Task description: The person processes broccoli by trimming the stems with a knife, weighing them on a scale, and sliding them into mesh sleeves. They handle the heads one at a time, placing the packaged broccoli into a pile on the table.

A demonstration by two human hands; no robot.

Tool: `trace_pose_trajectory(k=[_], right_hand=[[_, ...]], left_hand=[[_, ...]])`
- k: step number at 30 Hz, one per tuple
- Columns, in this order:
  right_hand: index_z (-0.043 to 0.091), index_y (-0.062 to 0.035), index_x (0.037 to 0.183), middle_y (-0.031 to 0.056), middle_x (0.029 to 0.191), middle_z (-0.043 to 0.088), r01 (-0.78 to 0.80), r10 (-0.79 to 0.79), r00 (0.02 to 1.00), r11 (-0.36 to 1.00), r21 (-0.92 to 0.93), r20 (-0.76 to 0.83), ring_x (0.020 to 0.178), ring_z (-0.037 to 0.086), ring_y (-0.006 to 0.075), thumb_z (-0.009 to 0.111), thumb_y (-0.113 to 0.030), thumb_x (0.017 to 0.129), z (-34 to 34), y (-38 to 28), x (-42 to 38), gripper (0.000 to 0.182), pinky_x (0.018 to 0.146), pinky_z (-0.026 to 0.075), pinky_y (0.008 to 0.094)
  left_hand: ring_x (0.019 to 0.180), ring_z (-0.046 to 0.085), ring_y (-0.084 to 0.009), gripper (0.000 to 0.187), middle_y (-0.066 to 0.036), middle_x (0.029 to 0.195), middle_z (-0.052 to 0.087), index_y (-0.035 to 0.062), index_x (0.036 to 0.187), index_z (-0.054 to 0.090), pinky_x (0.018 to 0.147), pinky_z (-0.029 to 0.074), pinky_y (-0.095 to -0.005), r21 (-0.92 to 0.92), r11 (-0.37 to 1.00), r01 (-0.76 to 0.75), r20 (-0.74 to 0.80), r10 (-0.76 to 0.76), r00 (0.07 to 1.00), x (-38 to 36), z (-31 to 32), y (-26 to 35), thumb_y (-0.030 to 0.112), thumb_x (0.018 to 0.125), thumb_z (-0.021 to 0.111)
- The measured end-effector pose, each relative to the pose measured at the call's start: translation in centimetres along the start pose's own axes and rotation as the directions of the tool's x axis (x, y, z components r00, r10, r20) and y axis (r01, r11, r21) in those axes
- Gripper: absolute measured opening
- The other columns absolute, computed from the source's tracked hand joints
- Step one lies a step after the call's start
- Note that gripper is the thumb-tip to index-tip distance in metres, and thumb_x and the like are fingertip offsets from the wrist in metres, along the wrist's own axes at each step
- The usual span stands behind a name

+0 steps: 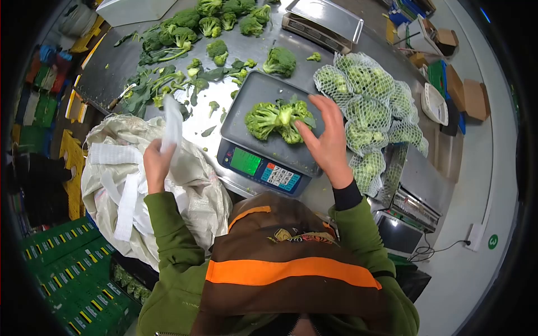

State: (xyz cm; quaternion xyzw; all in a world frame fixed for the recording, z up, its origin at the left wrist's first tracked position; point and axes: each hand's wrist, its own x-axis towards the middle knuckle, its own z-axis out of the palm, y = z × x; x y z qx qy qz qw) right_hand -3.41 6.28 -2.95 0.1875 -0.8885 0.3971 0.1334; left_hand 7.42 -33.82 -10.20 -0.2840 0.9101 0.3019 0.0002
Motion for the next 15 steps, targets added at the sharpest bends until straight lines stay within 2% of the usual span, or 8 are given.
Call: trace_pose_trajectory(k=[2,3,5,7,9,11,12,15], right_hand=[[0.062,-0.0019,0.114,0.0130,0.112,0.062,-0.073,0.064,0.997,0.939,0.337,0.035,0.097,0.061,0.0294,0.079,-0.018,0.077,-0.2,-3.5,0.6,0.044,0.086,0.049,0.0369],[0.062,-0.0019,0.114,0.0130,0.112,0.062,-0.086,0.076,0.996,0.938,0.335,0.042,0.097,0.061,0.0294,0.079,-0.018,0.077,0.0,-5.1,0.7,0.044,0.086,0.049,0.0369],[0.063,-0.0044,0.115,0.0075,0.110,0.062,0.137,-0.248,0.948,0.883,0.450,0.198,0.094,0.062,0.0196,0.082,-0.016,0.075,0.6,-7.3,1.0,0.046,0.078,0.050,0.0299],[0.064,-0.0046,0.113,0.0071,0.108,0.063,0.182,-0.275,0.946,0.887,0.424,0.171,0.092,0.063,0.0188,0.083,-0.016,0.074,1.5,-7.7,1.1,0.044,0.076,0.051,0.0298],[0.065,-0.0048,0.111,0.0067,0.106,0.064,0.232,-0.303,0.944,0.892,0.388,0.133,0.089,0.063,0.0179,0.083,-0.015,0.074,1.4,-7.3,1.0,0.043,0.074,0.051,0.0296],[0.065,-0.0048,0.111,0.0068,0.100,0.066,0.122,-0.235,0.958,0.854,0.505,0.165,0.083,0.064,0.0172,0.084,-0.015,0.073,0.8,-6.4,0.7,0.043,0.070,0.051,0.0291],[0.065,-0.0047,0.111,0.0073,0.096,0.067,0.185,-0.283,0.951,0.844,0.504,0.125,0.080,0.065,0.0167,0.083,-0.013,0.073,0.3,-6.5,0.7,0.043,0.067,0.051,0.0284],[0.067,-0.0036,0.105,0.0084,0.093,0.066,0.205,-0.278,0.956,0.860,0.468,0.093,0.077,0.065,0.0196,0.080,-0.014,0.077,0.0,-6.4,0.2,0.033,0.071,0.053,0.0303]], left_hand=[[0.087,0.064,-0.0176,0.038,-0.012,0.099,0.068,-0.0030,0.113,0.061,0.077,0.051,-0.0303,-0.502,0.855,-0.132,-0.049,0.124,0.991,-0.8,-0.2,5.4,0.017,0.083,0.072],[0.087,0.062,-0.0133,0.035,-0.008,0.100,0.067,-0.0029,0.114,0.060,0.076,0.050,-0.0267,-0.686,0.709,-0.162,-0.049,0.176,0.983,-2.4,-0.3,10.0,0.013,0.085,0.070],[0.087,0.061,-0.0125,0.035,-0.007,0.103,0.066,-0.0023,0.117,0.058,0.076,0.049,-0.0257,-0.847,0.526,-0.078,0.075,0.263,0.962,-5.6,0.4,16.6,0.012,0.087,0.067],[0.086,0.061,-0.0105,0.037,-0.006,0.103,0.065,-0.0011,0.121,0.055,0.075,0.050,-0.0255,-0.910,0.414,0.005,0.173,0.370,0.913,-7.1,0.7,19.9,0.012,0.088,0.067],[0.085,0.061,-0.0103,0.038,-0.007,0.102,0.065,-0.0004,0.122,0.053,0.072,0.050,-0.0257,-0.933,0.352,-0.078,0.073,0.397,0.915,-7.2,1.9,20.5,0.012,0.089,0.065],[0.084,0.062,-0.0112,0.037,-0.007,0.101,0.064,0.0001,0.123,0.051,0.068,0.050,-0.0260,-0.946,0.278,0.166,0.256,0.329,0.909,-7.3,1.7,21.1,0.013,0.090,0.064],[0.080,0.061,-0.0096,0.035,-0.006,0.100,0.063,0.0013,0.121,0.051,0.060,0.047,-0.0234,-0.961,0.205,0.186,0.248,0.333,0.910,-7.9,1.8,21.9,0.014,0.091,0.063],[0.079,0.060,-0.0088,0.037,-0.005,0.101,0.063,0.0023,0.122,0.051,0.057,0.045,-0.0226,-0.968,0.142,0.207,0.242,0.308,0.920,-7.9,2.9,22.1,0.016,0.091,0.064]])
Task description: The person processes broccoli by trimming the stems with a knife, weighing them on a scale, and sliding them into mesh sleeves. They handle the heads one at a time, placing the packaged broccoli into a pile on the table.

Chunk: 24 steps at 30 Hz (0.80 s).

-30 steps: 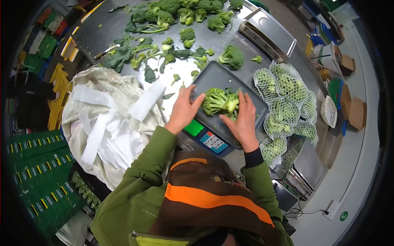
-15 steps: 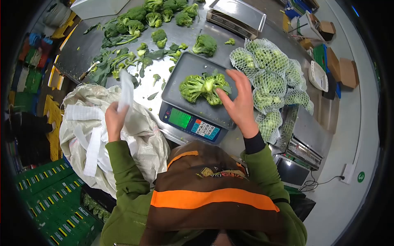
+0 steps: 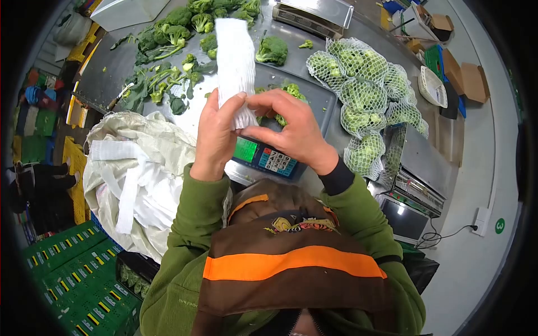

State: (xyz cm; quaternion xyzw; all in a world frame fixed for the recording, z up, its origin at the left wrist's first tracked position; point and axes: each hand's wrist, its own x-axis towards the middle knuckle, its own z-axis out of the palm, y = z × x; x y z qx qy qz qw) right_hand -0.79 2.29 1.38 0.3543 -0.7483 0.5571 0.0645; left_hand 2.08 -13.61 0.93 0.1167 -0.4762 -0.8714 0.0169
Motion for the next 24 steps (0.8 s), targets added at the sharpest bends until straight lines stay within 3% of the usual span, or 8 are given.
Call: trace_pose_trajectory(k=[4,5,7,9,11,14,18,24], right_hand=[[0.068,-0.0013,0.099,0.0076,0.094,0.066,0.013,-0.006,0.998,0.995,0.098,-0.069,0.075,0.064,0.0163,0.077,-0.009,0.079,0.1,1.4,-0.7,0.023,0.069,0.052,0.0279],[0.069,-0.0003,0.096,0.0063,0.095,0.067,-0.103,0.117,0.992,0.966,0.236,-0.045,0.076,0.063,0.0143,0.075,-0.006,0.081,-0.2,1.6,-0.9,0.017,0.069,0.051,0.0266],[0.068,0.0016,0.101,0.0033,0.099,0.066,-0.417,0.397,0.903,0.722,0.553,0.163,0.084,0.062,0.0101,0.068,-0.009,0.090,-0.9,1.5,-1.5,0.014,0.076,0.049,0.0234],[0.066,0.0018,0.106,0.0033,0.102,0.065,-0.464,0.448,0.868,0.581,0.669,0.213,0.088,0.061,0.0099,0.064,-0.012,0.094,-1.0,0.5,-1.8,0.018,0.079,0.049,0.0237],[0.057,0.0011,0.118,0.0039,0.106,0.062,-0.511,0.498,0.808,0.324,0.796,0.315,0.094,0.058,0.0101,0.053,-0.020,0.100,-1.6,-0.8,-1.9,0.028,0.085,0.047,0.0261],[0.057,-0.0004,0.117,0.0034,0.103,0.061,-0.506,0.426,0.835,0.344,0.791,0.349,0.089,0.056,0.0106,0.053,-0.022,0.100,-2.0,1.4,-3.3,0.027,0.082,0.047,0.0277],[0.058,-0.0029,0.103,0.0005,0.095,0.060,-0.493,0.390,0.868,0.606,0.625,0.307,0.086,0.055,0.0082,0.058,-0.021,0.099,-1.6,2.1,-3.9,0.019,0.080,0.046,0.0250],[0.059,-0.0035,0.095,-0.0019,0.090,0.059,-0.448,0.320,0.893,0.565,0.693,0.315,0.084,0.054,0.0065,0.061,-0.019,0.097,-1.7,1.7,-3.8,0.016,0.078,0.046,0.0237]], left_hand=[[0.086,0.060,-0.0107,0.047,0.000,0.099,0.059,0.0048,0.127,0.049,0.069,0.050,-0.0258,-0.079,0.994,0.081,0.071,-0.075,0.995,-1.0,0.9,0.6,0.018,0.088,0.071],[0.087,0.058,-0.0102,0.054,0.000,0.101,0.057,0.0049,0.129,0.049,0.073,0.050,-0.0254,0.040,0.997,-0.065,0.121,0.060,0.991,-1.2,1.0,-0.1,0.017,0.083,0.075],[0.096,0.056,-0.0108,0.063,-0.002,0.111,0.057,0.0039,0.130,0.050,0.082,0.049,-0.0256,0.248,0.943,-0.221,0.224,0.166,0.960,-1.9,1.1,-1.3,0.014,0.077,0.082],[0.103,0.056,-0.0119,0.071,-0.002,0.113,0.058,0.0024,0.130,0.052,0.091,0.047,-0.0264,0.438,0.865,-0.244,0.278,0.128,0.952,-1.6,0.8,-1.6,0.007,0.068,0.087],[0.102,0.056,-0.0121,0.066,-0.001,0.109,0.057,0.0035,0.130,0.055,0.091,0.048,-0.0272,0.311,0.933,-0.180,0.329,0.072,0.941,-1.5,0.4,-1.3,0.005,0.071,0.084],[0.105,0.057,-0.0157,0.058,-0.003,0.110,0.057,0.0018,0.133,0.054,0.095,0.047,-0.0308,0.231,0.973,0.021,0.362,-0.105,0.926,-1.0,-0.8,-0.3,0.006,0.080,0.077],[0.115,0.056,-0.0177,0.060,-0.008,0.125,0.058,-0.0001,0.137,0.050,0.101,0.043,-0.0328,0.240,0.953,0.182,0.450,-0.276,0.849,-0.4,-1.9,0.4,0.014,0.084,0.075],[0.115,0.059,-0.0185,0.051,-0.011,0.127,0.060,-0.0027,0.135,0.050,0.094,0.049,-0.0317,0.356,0.932,-0.064,0.561,-0.158,0.812,0.0,-3.3,0.7,0.004,0.087,0.066]])
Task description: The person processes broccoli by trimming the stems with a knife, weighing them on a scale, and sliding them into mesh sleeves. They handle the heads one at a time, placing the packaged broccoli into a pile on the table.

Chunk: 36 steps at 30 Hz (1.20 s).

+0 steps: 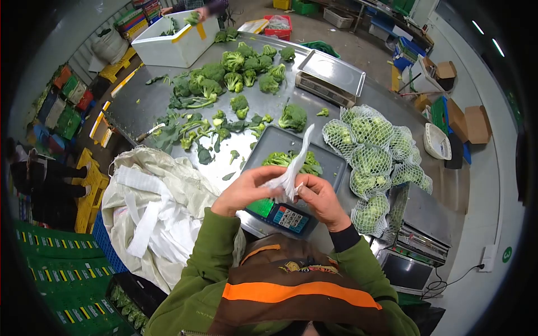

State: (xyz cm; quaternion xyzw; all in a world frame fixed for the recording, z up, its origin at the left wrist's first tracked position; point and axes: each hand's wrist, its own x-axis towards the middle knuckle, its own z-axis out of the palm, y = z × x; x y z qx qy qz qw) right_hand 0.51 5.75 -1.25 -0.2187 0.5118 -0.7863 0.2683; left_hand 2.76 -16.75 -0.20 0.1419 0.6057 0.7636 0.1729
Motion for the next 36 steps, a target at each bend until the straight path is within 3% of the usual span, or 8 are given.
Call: trace_pose_trajectory(k=[8,12,22,24,26,29,33,36], right_hand=[[0.059,-0.0041,0.094,-0.0022,0.087,0.059,-0.091,0.089,0.986,0.996,-0.003,-0.143,0.082,0.055,0.0068,0.060,-0.015,0.097,1.0,1.4,0.0,0.011,0.077,0.046,0.0226],[0.060,-0.0031,0.100,0.0031,0.106,0.058,0.082,-0.073,0.989,0.995,-0.061,0.132,0.095,0.058,0.0095,0.068,0.000,0.087,5.5,-0.1,-1.3,0.016,0.082,0.048,0.0250],[0.063,-0.0063,0.116,0.0141,0.116,0.065,0.244,-0.490,0.863,0.194,-0.950,0.122,0.109,0.061,0.0314,0.065,-0.017,0.086,-3.1,3.5,-2.0,0.032,0.091,0.048,0.0396],[0.063,-0.0059,0.120,0.0133,0.130,0.060,-0.035,-0.215,0.908,0.816,-0.577,-0.360,0.122,0.054,0.0339,0.064,-0.015,0.085,-6.6,6.2,-5.6,0.036,0.104,0.042,0.0449],[0.062,-0.0057,0.122,0.0136,0.135,0.057,-0.146,-0.665,0.746,-0.203,-0.968,0.027,0.124,0.053,0.0383,0.062,-0.014,0.086,-9.5,8.1,-6.8,0.037,0.106,0.040,0.0493],[0.060,-0.0061,0.126,0.0161,0.141,0.051,-0.207,-0.638,0.673,-0.647,-0.734,0.373,0.126,0.049,0.0418,0.061,-0.014,0.087,-12.2,5.6,-6.2,0.040,0.107,0.038,0.0517],[0.061,-0.0055,0.125,0.0147,0.126,0.060,-0.298,-0.619,0.769,-0.125,-0.946,-0.160,0.119,0.053,0.0355,0.057,-0.014,0.089,-7.3,3.4,-3.8,0.037,0.106,0.039,0.0476],[0.060,-0.0053,0.125,0.0144,0.126,0.060,-0.243,-0.535,0.831,-0.105,-0.964,-0.151,0.118,0.054,0.0347,0.058,-0.014,0.090,-5.7,6.7,-4.2,0.037,0.105,0.040,0.0466]], left_hand=[[0.092,0.067,-0.0201,0.029,-0.011,0.108,0.066,-0.0037,0.119,0.057,0.082,0.055,-0.0315,-0.768,0.540,-0.345,-0.511,-0.192,0.838,2.2,-0.1,0.1,0.012,0.097,0.045],[0.070,0.053,-0.0044,0.017,0.000,0.085,0.061,0.0044,0.100,0.062,0.060,0.043,-0.0188,0.428,0.887,-0.175,-0.752,0.456,0.475,2.7,1.3,-1.8,-0.002,0.084,0.064],[0.074,0.046,-0.0013,0.022,0.006,0.080,0.055,0.0057,0.099,0.060,0.067,0.040,-0.0203,0.218,0.936,-0.275,-0.241,0.324,0.915,2.7,7.5,-2.6,0.004,0.081,0.072],[0.067,0.038,-0.0035,0.026,0.007,0.070,0.040,0.0055,0.101,0.059,0.062,0.033,-0.0197,0.231,0.959,-0.162,-0.129,0.195,0.972,2.3,9.2,-1.7,0.004,0.081,0.073],[0.063,0.040,-0.0042,0.017,0.006,0.067,0.040,0.0068,0.102,0.059,0.061,0.036,-0.0207,0.316,0.946,-0.069,-0.459,0.216,0.862,3.1,9.2,-4.0,0.008,0.087,0.067],[0.071,0.054,-0.0097,0.013,0.001,0.074,0.051,0.0071,0.105,0.060,0.069,0.047,-0.0251,-0.453,0.890,-0.049,-0.432,-0.171,0.886,5.3,6.0,-6.4,0.016,0.098,0.053],[0.102,0.063,-0.0237,0.030,-0.012,0.111,0.064,0.0039,0.123,0.055,0.088,0.051,-0.0390,-0.886,0.461,-0.054,-0.120,-0.116,0.986,7.4,9.2,-3.7,0.026,0.104,0.047],[0.118,0.054,-0.0314,0.035,-0.016,0.127,0.057,0.0055,0.129,0.056,0.102,0.040,-0.0431,-0.185,0.946,-0.266,-0.224,0.223,0.949,8.6,11.3,-6.5,0.024,0.103,0.042]])
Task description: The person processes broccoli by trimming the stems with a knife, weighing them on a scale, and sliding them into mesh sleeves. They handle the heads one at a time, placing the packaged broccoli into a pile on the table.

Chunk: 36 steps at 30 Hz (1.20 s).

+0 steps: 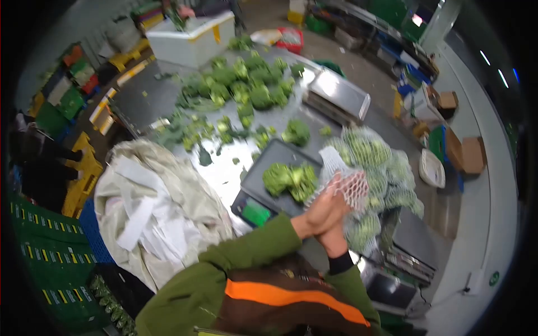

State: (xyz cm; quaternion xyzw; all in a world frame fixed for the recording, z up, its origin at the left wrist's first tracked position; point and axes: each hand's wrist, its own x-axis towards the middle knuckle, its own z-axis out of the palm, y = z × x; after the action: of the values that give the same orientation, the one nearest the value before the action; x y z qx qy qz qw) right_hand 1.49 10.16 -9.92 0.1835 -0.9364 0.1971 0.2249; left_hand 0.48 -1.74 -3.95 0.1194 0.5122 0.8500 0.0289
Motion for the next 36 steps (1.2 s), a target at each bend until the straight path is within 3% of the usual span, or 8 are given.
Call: trace_pose_trajectory(k=[5,9,11,16,18,20,26,36], right_hand=[[0.059,-0.0022,0.126,0.0154,0.126,0.061,-0.043,-0.001,0.989,0.954,0.298,0.146,0.115,0.058,0.0307,0.059,-0.015,0.091,-4.5,2.0,-1.3,0.037,0.103,0.043,0.0410],[0.052,0.0055,0.132,0.0187,0.129,0.059,-0.279,0.200,0.960,0.596,0.753,0.198,0.115,0.059,0.0257,0.061,-0.018,0.093,-4.5,1.6,4.6,0.046,0.101,0.045,0.0350],[0.044,0.0062,0.139,0.0212,0.135,0.054,-0.259,0.264,0.959,0.659,0.706,0.106,0.124,0.053,0.0307,0.061,-0.021,0.094,-1.2,0.1,6.4,0.055,0.106,0.040,0.0396],[0.046,0.0016,0.139,0.0228,0.147,0.041,0.334,-0.361,0.926,0.920,0.204,0.112,0.136,0.038,0.0401,0.058,-0.029,0.091,3.4,2.3,4.5,0.058,0.114,0.026,0.0499],[0.063,0.0017,0.115,0.0297,0.131,0.054,0.292,-0.279,0.929,0.956,-0.015,0.245,0.123,0.050,0.0454,0.049,-0.025,0.094,7.6,5.0,2.9,0.036,0.105,0.039,0.0500],[0.069,0.0054,0.082,0.0305,0.084,0.065,-0.337,0.303,0.824,0.941,-0.015,0.478,0.084,0.062,0.0509,0.040,-0.031,0.097,5.2,1.3,5.8,0.048,0.080,0.048,0.0557],[0.066,0.0002,0.115,0.0259,0.118,0.063,-0.205,0.110,0.938,0.941,0.270,0.328,0.115,0.056,0.0415,0.045,-0.032,0.096,9.0,5.8,8.4,0.043,0.100,0.042,0.0460],[0.070,0.0012,0.101,0.0053,0.080,0.068,-0.945,0.119,0.307,0.160,0.287,0.944,0.072,0.062,0.0116,0.072,-0.021,0.087,7.1,7.9,6.8,0.026,0.063,0.049,0.0266]], left_hand=[[0.126,0.048,-0.0343,0.047,-0.023,0.129,0.056,0.0047,0.138,0.047,0.108,0.035,-0.0402,0.678,0.607,-0.415,0.371,0.205,0.906,-2.9,1.2,1.4,0.030,0.099,0.045],[0.133,0.041,-0.0379,0.058,-0.026,0.140,0.047,0.0004,0.142,0.043,0.114,0.027,-0.0457,0.729,0.680,-0.074,0.028,0.079,0.996,-1.7,-3.5,3.2,0.031,0.093,0.054],[0.140,0.032,-0.0421,0.065,-0.028,0.147,0.037,-0.0047,0.144,0.037,0.118,0.020,-0.0486,0.949,0.145,-0.280,0.224,0.318,0.921,-1.1,-7.8,0.2,0.030,0.092,0.054],[0.132,0.042,-0.0447,0.054,-0.031,0.138,0.047,-0.0091,0.133,0.046,0.115,0.028,-0.0513,0.998,-0.038,-0.054,0.063,0.304,0.951,-2.1,-12.2,0.9,0.024,0.090,0.051],[0.117,0.055,-0.0446,0.038,-0.031,0.124,0.058,-0.0077,0.117,0.057,0.107,0.039,-0.0478,0.998,0.048,-0.035,0.028,0.152,0.988,-2.4,-16.3,-2.3,0.019,0.092,0.048],[0.109,0.060,-0.0426,0.030,-0.029,0.117,0.062,-0.0063,0.104,0.062,0.099,0.046,-0.0440,0.968,0.204,0.148,-0.129,-0.104,0.986,-1.9,-16.8,-1.7,0.015,0.094,0.044],[0.094,0.064,-0.0281,0.043,-0.016,0.098,0.069,-0.0030,0.111,0.067,0.082,0.049,-0.0366,0.608,0.639,0.471,-0.539,-0.102,0.836,1.7,-19.9,-4.7,0.035,0.094,0.055],[0.053,0.042,-0.0013,0.025,0.004,0.071,0.059,0.0042,0.105,0.071,0.045,0.032,-0.0165,-0.070,0.715,0.695,-0.114,-0.698,0.707,0.8,-18.7,-1.2,0.024,0.094,0.063]])
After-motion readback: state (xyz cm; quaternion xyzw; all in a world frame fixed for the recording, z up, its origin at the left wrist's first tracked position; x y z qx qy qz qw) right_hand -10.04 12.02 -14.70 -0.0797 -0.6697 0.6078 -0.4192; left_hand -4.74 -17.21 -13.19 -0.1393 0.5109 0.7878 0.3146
